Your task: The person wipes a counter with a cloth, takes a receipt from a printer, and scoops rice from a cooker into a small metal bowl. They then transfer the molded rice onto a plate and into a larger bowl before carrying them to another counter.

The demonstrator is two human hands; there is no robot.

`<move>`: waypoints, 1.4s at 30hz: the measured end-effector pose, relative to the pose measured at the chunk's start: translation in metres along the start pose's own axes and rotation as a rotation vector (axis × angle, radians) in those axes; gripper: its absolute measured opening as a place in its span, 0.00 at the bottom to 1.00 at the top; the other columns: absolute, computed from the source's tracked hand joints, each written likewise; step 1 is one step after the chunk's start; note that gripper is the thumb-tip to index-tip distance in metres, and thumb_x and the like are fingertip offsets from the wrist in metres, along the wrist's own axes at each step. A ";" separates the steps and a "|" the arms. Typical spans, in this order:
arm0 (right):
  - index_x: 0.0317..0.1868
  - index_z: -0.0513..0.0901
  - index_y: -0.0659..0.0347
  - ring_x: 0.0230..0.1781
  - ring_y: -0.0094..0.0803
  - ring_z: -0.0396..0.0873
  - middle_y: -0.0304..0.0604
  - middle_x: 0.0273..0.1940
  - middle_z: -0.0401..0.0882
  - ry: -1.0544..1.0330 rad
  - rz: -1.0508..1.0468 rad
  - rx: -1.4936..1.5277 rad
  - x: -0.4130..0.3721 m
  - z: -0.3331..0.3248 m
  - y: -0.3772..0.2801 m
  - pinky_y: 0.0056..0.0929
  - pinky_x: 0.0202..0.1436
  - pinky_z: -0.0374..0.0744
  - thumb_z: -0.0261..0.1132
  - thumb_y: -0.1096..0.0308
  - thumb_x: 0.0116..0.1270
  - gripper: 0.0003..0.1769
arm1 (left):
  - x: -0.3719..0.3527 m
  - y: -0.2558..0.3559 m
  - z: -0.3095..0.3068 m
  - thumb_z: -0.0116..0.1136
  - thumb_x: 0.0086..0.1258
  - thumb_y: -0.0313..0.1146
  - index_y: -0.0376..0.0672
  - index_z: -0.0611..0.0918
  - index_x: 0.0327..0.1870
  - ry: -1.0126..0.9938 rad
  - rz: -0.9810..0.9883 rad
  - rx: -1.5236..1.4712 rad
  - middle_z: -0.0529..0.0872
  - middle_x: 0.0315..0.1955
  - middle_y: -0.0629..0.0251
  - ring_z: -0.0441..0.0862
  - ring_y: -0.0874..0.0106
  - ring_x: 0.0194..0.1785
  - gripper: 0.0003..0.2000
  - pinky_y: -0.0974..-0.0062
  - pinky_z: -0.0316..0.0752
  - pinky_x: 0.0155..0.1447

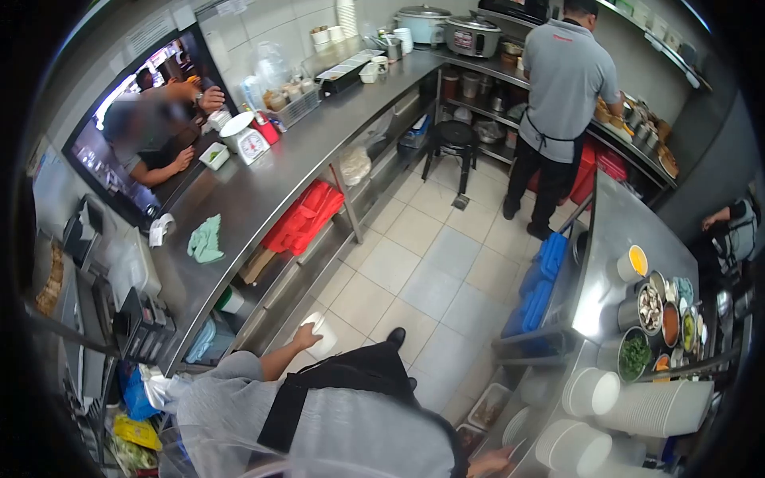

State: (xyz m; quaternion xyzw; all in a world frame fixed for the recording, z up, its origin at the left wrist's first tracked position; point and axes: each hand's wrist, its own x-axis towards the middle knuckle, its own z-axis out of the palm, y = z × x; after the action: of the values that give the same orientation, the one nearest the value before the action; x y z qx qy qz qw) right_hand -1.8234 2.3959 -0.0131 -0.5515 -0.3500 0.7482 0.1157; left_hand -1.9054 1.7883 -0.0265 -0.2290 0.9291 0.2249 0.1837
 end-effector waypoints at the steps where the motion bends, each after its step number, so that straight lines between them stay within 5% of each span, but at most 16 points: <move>1: 0.56 0.62 0.58 0.46 0.40 0.72 0.49 0.51 0.68 0.004 0.001 0.007 -0.001 0.004 0.000 0.38 0.43 0.71 0.48 0.49 0.61 0.28 | 0.018 0.014 -0.004 0.61 0.50 0.45 0.33 0.74 0.51 0.029 0.034 -0.053 0.78 0.47 0.45 0.76 0.53 0.51 0.29 0.62 0.71 0.56; 10: 0.53 0.64 0.60 0.45 0.39 0.73 0.50 0.48 0.70 0.021 0.024 0.019 0.010 0.123 0.004 0.38 0.41 0.72 0.50 0.55 0.62 0.23 | 0.179 0.164 -0.058 0.55 0.51 0.39 0.32 0.75 0.48 0.135 0.291 -0.385 0.80 0.37 0.42 0.78 0.49 0.45 0.24 0.60 0.72 0.50; 14: 0.52 0.65 0.61 0.44 0.39 0.73 0.50 0.47 0.70 0.009 0.018 0.018 0.009 0.220 0.007 0.37 0.40 0.73 0.50 0.57 0.63 0.21 | 0.240 0.216 -0.130 0.51 0.54 0.37 0.32 0.73 0.47 0.062 0.362 -0.405 0.80 0.33 0.39 0.78 0.46 0.41 0.21 0.56 0.72 0.46; 20: 0.50 0.67 0.62 0.43 0.39 0.73 0.50 0.44 0.71 -0.059 0.042 -0.001 0.008 0.369 0.027 0.37 0.38 0.74 0.52 0.62 0.63 0.18 | 0.330 0.256 -0.290 0.54 0.58 0.30 0.35 0.74 0.43 0.451 0.593 -0.286 0.80 0.26 0.46 0.78 0.47 0.33 0.13 0.55 0.71 0.39; 25: 0.48 0.68 0.63 0.42 0.39 0.74 0.51 0.43 0.72 -0.101 0.076 0.008 0.010 0.469 0.043 0.37 0.37 0.74 0.52 0.65 0.64 0.15 | 0.442 0.260 -0.387 0.56 0.56 0.27 0.43 0.77 0.39 0.832 0.677 -0.012 0.80 0.27 0.59 0.77 0.61 0.34 0.09 0.53 0.65 0.51; 33: 0.45 0.70 0.64 0.41 0.38 0.75 0.51 0.40 0.74 -0.173 0.217 0.064 0.068 0.618 0.057 0.37 0.36 0.75 0.54 0.70 0.64 0.10 | 0.577 0.277 -0.427 0.56 0.56 0.26 0.46 0.79 0.37 0.819 0.391 0.165 0.80 0.32 0.68 0.75 0.66 0.43 0.07 0.43 0.48 0.66; 35: 0.44 0.71 0.65 0.41 0.38 0.75 0.52 0.39 0.74 -0.295 0.238 0.020 0.089 0.676 0.050 0.37 0.35 0.75 0.54 0.72 0.64 0.09 | 0.594 0.288 -0.432 0.57 0.56 0.26 0.45 0.80 0.38 0.793 0.353 0.149 0.81 0.34 0.68 0.75 0.67 0.45 0.09 0.42 0.46 0.66; 37: 0.48 0.71 0.61 0.35 0.32 0.78 0.44 0.38 0.77 -0.643 0.013 -0.389 0.110 0.765 0.037 0.31 0.34 0.78 0.52 0.63 0.63 0.16 | 0.606 0.299 -0.441 0.58 0.55 0.26 0.45 0.80 0.39 0.756 0.334 0.134 0.81 0.34 0.68 0.75 0.67 0.46 0.09 0.42 0.46 0.67; 39: 0.48 0.69 0.61 0.30 0.33 0.77 0.46 0.36 0.76 -0.506 0.244 -0.332 0.111 0.879 0.017 0.32 0.32 0.77 0.51 0.69 0.60 0.15 | 0.614 0.315 -0.445 0.58 0.55 0.26 0.45 0.80 0.38 0.716 0.325 0.102 0.81 0.34 0.68 0.75 0.67 0.46 0.09 0.42 0.46 0.67; 42: 0.50 0.65 0.64 0.28 0.32 0.77 0.47 0.36 0.75 -0.771 0.190 -0.348 0.102 1.021 0.000 0.31 0.32 0.78 0.49 0.71 0.59 0.17 | 0.617 0.341 -0.459 0.58 0.55 0.26 0.45 0.81 0.38 0.665 0.328 0.062 0.81 0.35 0.68 0.75 0.66 0.47 0.09 0.43 0.46 0.67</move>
State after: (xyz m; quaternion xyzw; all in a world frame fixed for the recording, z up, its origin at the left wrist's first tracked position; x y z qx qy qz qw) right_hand -2.7856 2.0487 0.0606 -0.2728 -0.4363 0.8366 -0.1876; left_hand -2.6987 1.6171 0.1946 -0.1322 0.9687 0.1363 -0.1598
